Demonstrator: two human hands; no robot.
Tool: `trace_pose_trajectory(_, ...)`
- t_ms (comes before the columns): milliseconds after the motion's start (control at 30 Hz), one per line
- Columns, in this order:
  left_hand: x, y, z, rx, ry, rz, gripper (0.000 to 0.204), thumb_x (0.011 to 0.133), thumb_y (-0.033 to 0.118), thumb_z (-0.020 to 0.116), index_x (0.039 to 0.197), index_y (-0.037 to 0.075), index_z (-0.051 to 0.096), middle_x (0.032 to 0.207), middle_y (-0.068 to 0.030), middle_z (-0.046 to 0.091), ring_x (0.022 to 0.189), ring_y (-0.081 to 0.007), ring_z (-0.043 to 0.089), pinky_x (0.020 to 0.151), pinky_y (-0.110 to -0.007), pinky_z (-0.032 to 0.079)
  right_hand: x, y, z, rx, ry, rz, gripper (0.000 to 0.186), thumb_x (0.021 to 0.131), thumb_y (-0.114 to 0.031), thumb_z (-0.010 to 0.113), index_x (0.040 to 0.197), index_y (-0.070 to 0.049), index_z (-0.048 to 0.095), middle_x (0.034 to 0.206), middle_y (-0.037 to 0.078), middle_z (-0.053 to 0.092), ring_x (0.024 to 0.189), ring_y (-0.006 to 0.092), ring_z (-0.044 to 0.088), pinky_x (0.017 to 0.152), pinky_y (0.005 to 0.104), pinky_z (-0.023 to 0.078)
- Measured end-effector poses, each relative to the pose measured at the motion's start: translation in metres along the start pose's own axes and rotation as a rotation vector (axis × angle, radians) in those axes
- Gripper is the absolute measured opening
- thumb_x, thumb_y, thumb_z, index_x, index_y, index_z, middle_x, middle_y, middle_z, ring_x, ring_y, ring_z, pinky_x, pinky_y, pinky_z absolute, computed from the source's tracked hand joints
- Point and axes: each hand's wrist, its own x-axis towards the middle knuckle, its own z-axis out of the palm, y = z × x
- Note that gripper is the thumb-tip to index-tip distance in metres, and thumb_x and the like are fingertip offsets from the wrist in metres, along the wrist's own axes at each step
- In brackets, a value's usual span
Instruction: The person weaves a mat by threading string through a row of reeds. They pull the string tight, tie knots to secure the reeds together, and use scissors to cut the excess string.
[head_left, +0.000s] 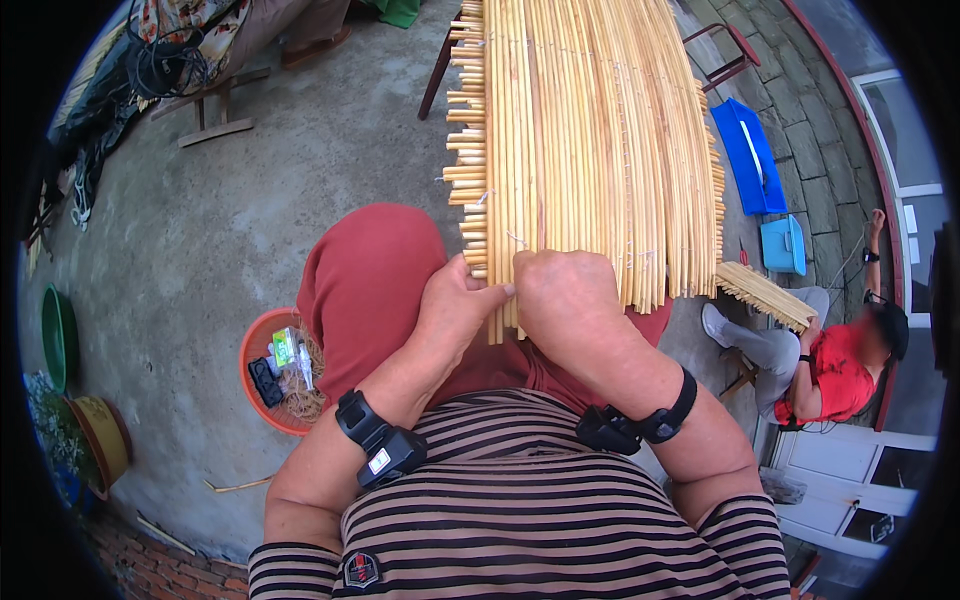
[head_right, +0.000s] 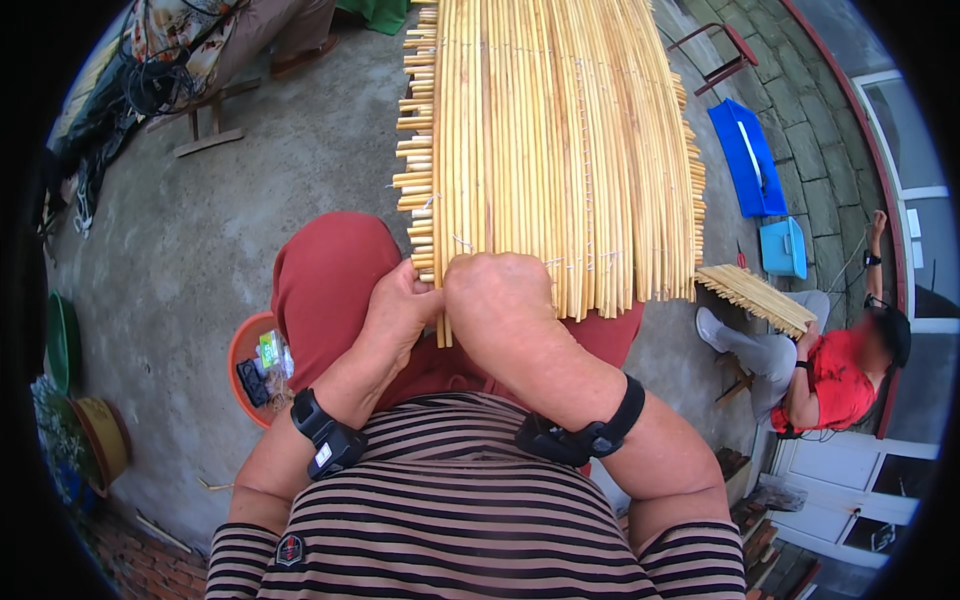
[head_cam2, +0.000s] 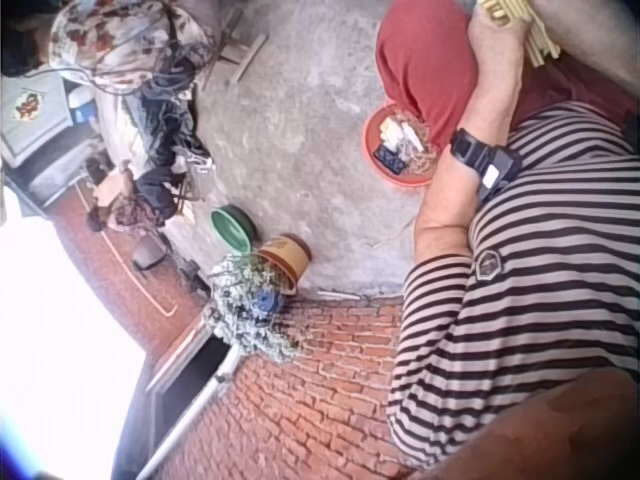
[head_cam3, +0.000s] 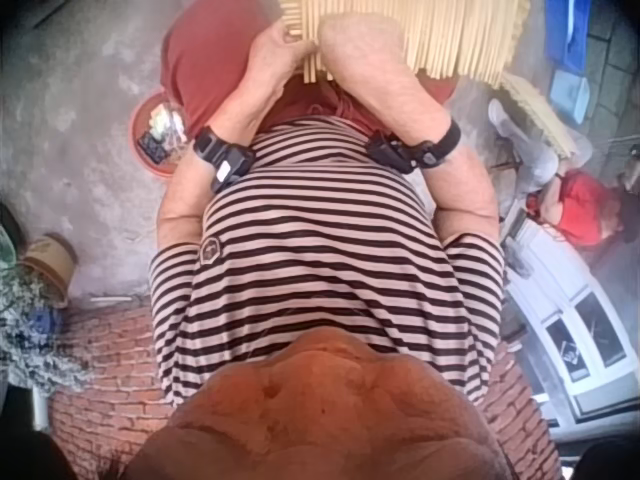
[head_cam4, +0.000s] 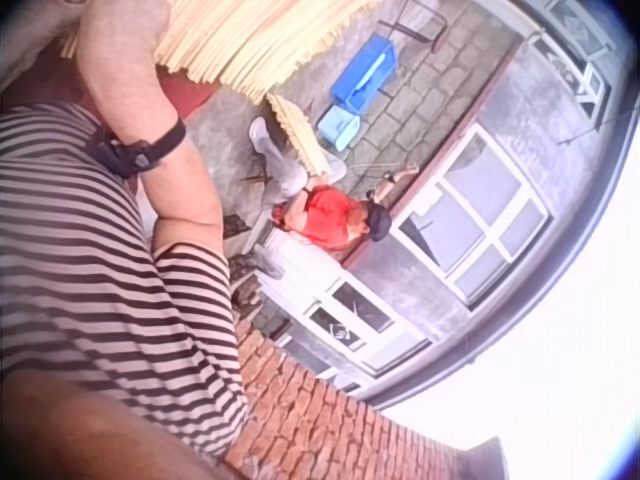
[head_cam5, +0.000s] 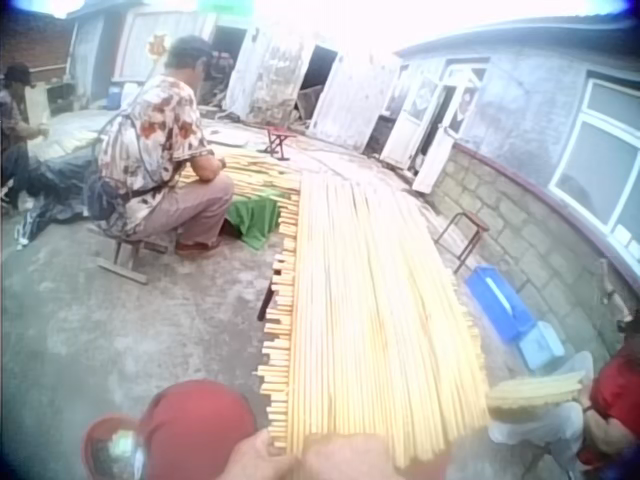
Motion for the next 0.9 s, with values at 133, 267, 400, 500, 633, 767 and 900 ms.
trace_pose_trajectory(133, 0.001, -0.002, -0.001, 0.016, 0.003, -0.018, 0.03, 0.082, -0.002, 0.063, 0.11, -0.003, 0.052, 0.096, -0.0134, 0.066, 0.084, -0.0158, 0.065, 0.072, -0.027, 0.053, 0.0, 0.001, -0.001, 0.014, 0.003, -0.007, 0.012, 0.074, -0.013, 0.063, 0.08, -0.005, 0.068, 0.073, 0.013, 0.068, 0.07, 0.0259, 0.069, 0.061, 0.0359, 0.055)
trace_pose_trajectory(267, -0.001, 0.002, 0.0, -0.003, -0.019, 0.007, 0.03, 0.082, -0.002, 0.063, 0.11, -0.003, 0.052, 0.094, -0.013, 0.066, 0.083, -0.016, 0.066, 0.071, -0.027, 0.053, 0.0, 0.006, -0.008, -0.004, 0.008, -0.037, 0.012, 0.074, -0.015, 0.063, 0.079, -0.005, 0.069, 0.071, 0.012, 0.068, 0.068, 0.0261, 0.069, 0.06, 0.0364, 0.054)
trace_pose_trajectory(400, -0.004, 0.005, 0.002, 0.054, 0.012, -0.007, 0.03, 0.082, -0.001, 0.064, 0.11, -0.003, 0.052, 0.093, -0.0131, 0.066, 0.083, -0.0161, 0.066, 0.071, -0.027, 0.053, -0.004, 0.008, -0.014, 0.009, -0.014, -0.009, 0.011, 0.074, -0.015, 0.063, 0.077, -0.006, 0.069, 0.07, 0.012, 0.068, 0.068, 0.0266, 0.068, 0.061, 0.0364, 0.054)
trace_pose_trajectory(500, -0.003, 0.005, 0.003, 0.118, 0.032, -0.013, 0.03, 0.082, -0.001, 0.064, 0.109, -0.003, 0.052, 0.095, -0.0134, 0.066, 0.083, -0.0161, 0.066, 0.071, -0.027, 0.053, -0.004, 0.009, -0.003, 0.052, 0.076, -0.033, 0.007, 0.071, -0.01, 0.062, 0.074, -0.005, 0.064, 0.067, 0.015, 0.065, 0.063, 0.0305, 0.065, 0.059, 0.0411, 0.052)
trace_pose_trajectory(633, -0.003, 0.006, 0.003, 0.086, 0.036, -0.021, 0.03, 0.082, -0.002, 0.064, 0.109, -0.004, 0.052, 0.096, -0.0138, 0.066, 0.084, -0.0162, 0.066, 0.072, -0.027, 0.053, -0.003, 0.006, 0.0, 0.056, 0.099, -0.017, 0.006, 0.07, -0.01, 0.063, 0.073, -0.005, 0.064, 0.067, 0.015, 0.065, 0.063, 0.0304, 0.066, 0.058, 0.0405, 0.052)
trace_pose_trajectory(767, -0.004, 0.008, 0.004, 0.052, 0.018, -0.008, 0.029, 0.083, -0.002, 0.063, 0.11, -0.004, 0.052, 0.097, -0.0141, 0.066, 0.085, -0.0165, 0.066, 0.072, -0.027, 0.054, -0.001, 0.006, 0.001, 0.049, 0.072, -0.01, 0.006, 0.07, -0.01, 0.063, 0.073, -0.005, 0.063, 0.066, 0.015, 0.064, 0.062, 0.0301, 0.066, 0.058, 0.0401, 0.052)
trace_pose_trajectory(900, -0.004, 0.008, 0.004, 0.051, 0.031, -0.015, 0.029, 0.083, -0.003, 0.062, 0.11, -0.004, 0.051, 0.098, -0.0143, 0.066, 0.086, -0.0166, 0.066, 0.073, -0.028, 0.054, -0.001, 0.005, 0.004, 0.045, 0.11, -0.027, 0.006, 0.069, -0.009, 0.063, 0.073, -0.005, 0.063, 0.066, 0.014, 0.065, 0.062, 0.0298, 0.066, 0.058, 0.0401, 0.052)
